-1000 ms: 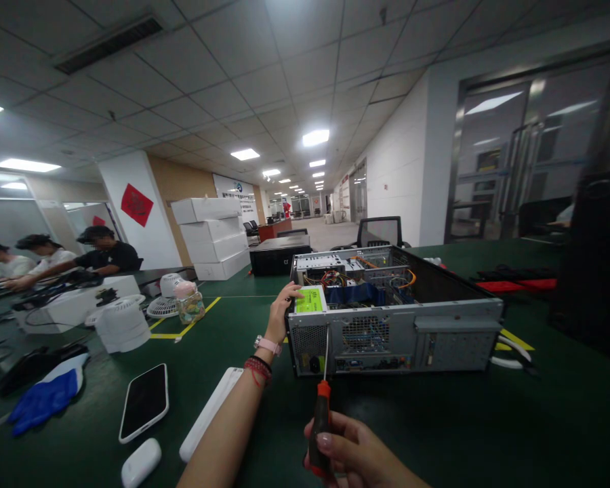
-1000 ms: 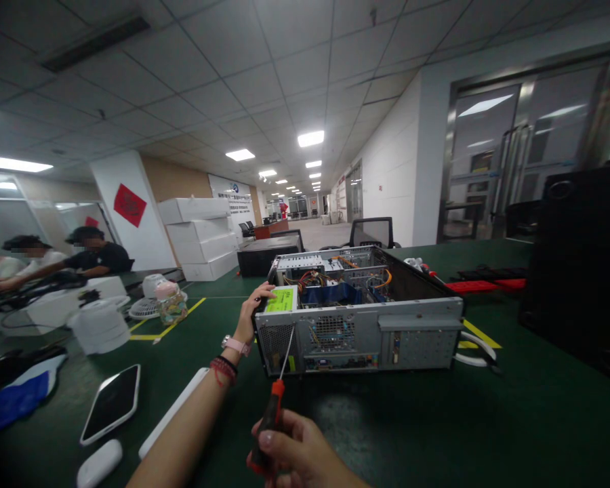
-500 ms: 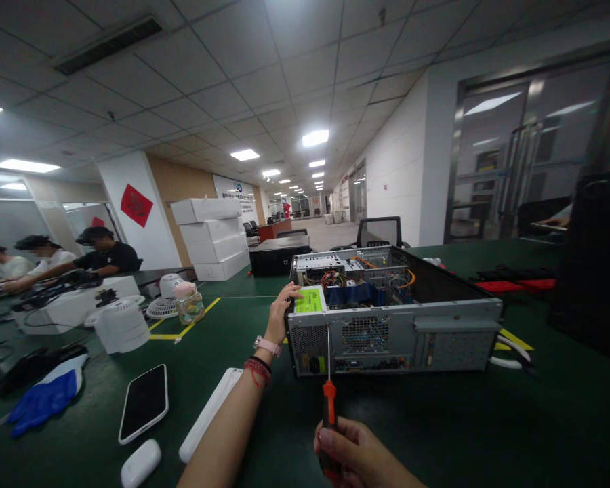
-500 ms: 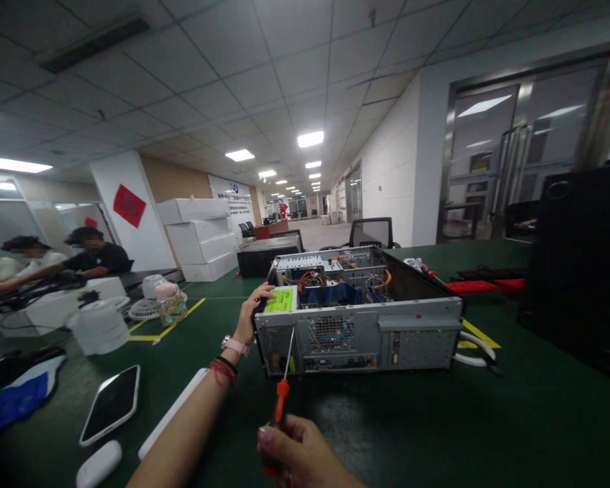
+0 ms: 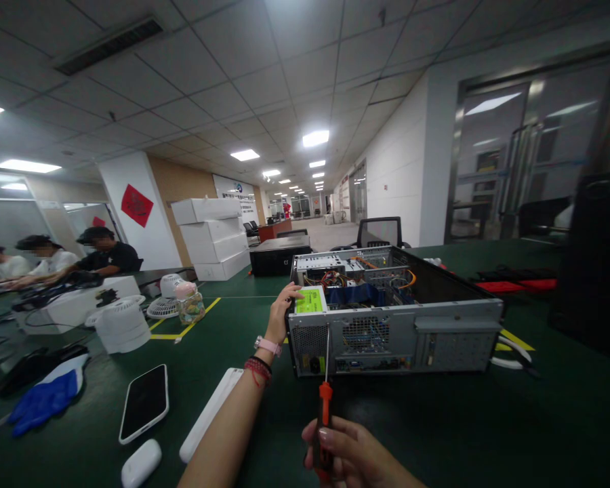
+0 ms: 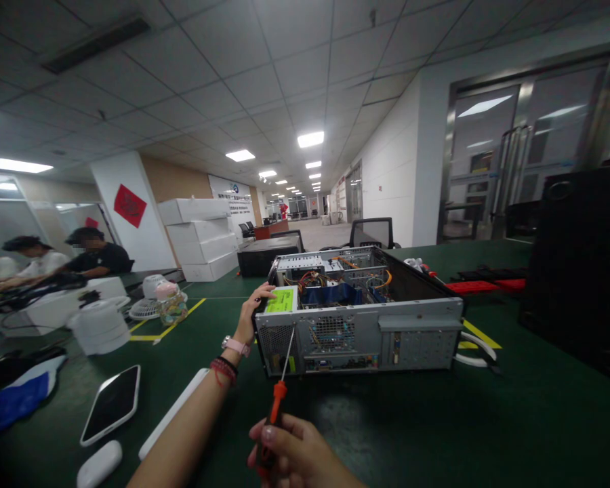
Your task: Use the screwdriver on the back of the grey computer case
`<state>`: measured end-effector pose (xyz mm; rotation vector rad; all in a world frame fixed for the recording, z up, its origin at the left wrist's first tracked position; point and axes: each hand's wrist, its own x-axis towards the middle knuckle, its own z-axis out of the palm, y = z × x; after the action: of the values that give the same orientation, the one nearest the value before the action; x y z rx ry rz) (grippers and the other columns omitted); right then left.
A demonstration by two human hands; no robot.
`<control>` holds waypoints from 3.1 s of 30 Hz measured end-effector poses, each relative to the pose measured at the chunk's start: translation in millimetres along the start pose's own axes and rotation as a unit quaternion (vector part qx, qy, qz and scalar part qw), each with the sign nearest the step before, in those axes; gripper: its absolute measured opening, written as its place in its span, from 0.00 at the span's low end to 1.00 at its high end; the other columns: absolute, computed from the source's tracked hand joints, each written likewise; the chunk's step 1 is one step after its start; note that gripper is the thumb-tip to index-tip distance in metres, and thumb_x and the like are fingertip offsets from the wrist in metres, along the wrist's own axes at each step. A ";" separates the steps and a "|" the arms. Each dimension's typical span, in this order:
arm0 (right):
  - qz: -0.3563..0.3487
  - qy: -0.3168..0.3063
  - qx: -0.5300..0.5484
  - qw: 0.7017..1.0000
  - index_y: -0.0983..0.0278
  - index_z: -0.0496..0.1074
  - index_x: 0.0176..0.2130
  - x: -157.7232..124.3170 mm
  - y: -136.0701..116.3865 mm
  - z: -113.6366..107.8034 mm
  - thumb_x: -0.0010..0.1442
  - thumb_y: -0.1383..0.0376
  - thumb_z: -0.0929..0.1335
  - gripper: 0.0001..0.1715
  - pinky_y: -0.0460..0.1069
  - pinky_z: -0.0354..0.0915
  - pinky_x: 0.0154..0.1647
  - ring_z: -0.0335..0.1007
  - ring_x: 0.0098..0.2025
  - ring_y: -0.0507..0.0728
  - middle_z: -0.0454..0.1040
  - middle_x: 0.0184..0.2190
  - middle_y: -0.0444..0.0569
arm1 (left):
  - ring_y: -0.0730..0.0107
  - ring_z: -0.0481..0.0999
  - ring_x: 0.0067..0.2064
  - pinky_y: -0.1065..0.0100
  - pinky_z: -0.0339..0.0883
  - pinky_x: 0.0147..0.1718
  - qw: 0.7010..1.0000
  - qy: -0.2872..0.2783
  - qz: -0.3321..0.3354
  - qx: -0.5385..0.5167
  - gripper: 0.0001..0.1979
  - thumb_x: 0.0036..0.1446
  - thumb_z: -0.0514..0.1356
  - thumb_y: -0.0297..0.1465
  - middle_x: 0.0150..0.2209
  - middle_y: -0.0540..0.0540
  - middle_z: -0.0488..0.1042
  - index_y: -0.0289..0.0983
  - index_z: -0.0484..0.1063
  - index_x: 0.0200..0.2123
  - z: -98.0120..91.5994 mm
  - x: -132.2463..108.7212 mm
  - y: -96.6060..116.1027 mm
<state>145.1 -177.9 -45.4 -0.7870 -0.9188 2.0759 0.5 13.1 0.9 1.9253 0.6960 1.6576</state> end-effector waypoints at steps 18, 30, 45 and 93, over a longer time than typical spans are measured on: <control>-0.021 -0.014 0.002 1.000 0.65 0.67 0.36 -1.6 -0.6 1.5 0.37 0.53 0.77 0.30 0.42 0.58 0.28 0.67 0.30 0.48 0.71 0.28 0.44 | 0.58 0.61 0.60 0.55 0.50 0.59 1.000 -0.004 -0.002 0.008 0.17 0.54 0.45 0.32 0.50 0.42 0.72 0.35 0.74 0.32 -0.1 -0.4 1.7; -0.046 -0.019 -0.007 0.999 0.63 0.62 0.34 3.0 3.6 -1.3 0.38 0.52 0.76 0.30 0.42 0.50 0.22 0.59 0.22 0.44 0.63 0.23 0.37 | 0.59 0.61 0.60 0.57 0.49 0.60 1.000 -0.004 -0.002 0.014 0.17 0.55 0.45 0.32 0.50 0.42 0.71 0.35 0.73 0.32 0.1 -0.8 -1.5; -0.010 -0.005 -0.011 1.000 0.61 0.58 0.37 14.5 10.8 -9.3 0.31 0.52 0.77 0.38 0.42 0.48 0.19 0.63 0.22 0.46 0.66 0.21 0.36 | 0.59 0.61 0.60 0.56 0.48 0.60 1.000 -0.007 -0.001 0.020 0.17 0.55 0.45 0.33 0.50 0.42 0.71 0.36 0.73 0.32 -0.3 -0.6 1.8; -0.010 0.011 -0.002 1.000 0.66 0.70 0.35 0.4 -1.0 2.6 0.32 0.66 0.74 0.25 0.45 0.52 0.24 0.66 0.25 0.49 0.72 0.25 0.43 | 0.57 0.65 0.58 0.57 0.55 0.58 0.986 -0.044 -0.156 -0.036 0.19 0.52 0.54 0.42 0.53 0.39 0.70 0.33 0.76 0.36 -33.3 0.4 20.0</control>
<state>143.4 -178.0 -43.3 -0.7973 -0.9149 2.0459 -31.3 -0.1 18.9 1.7263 0.8422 1.3774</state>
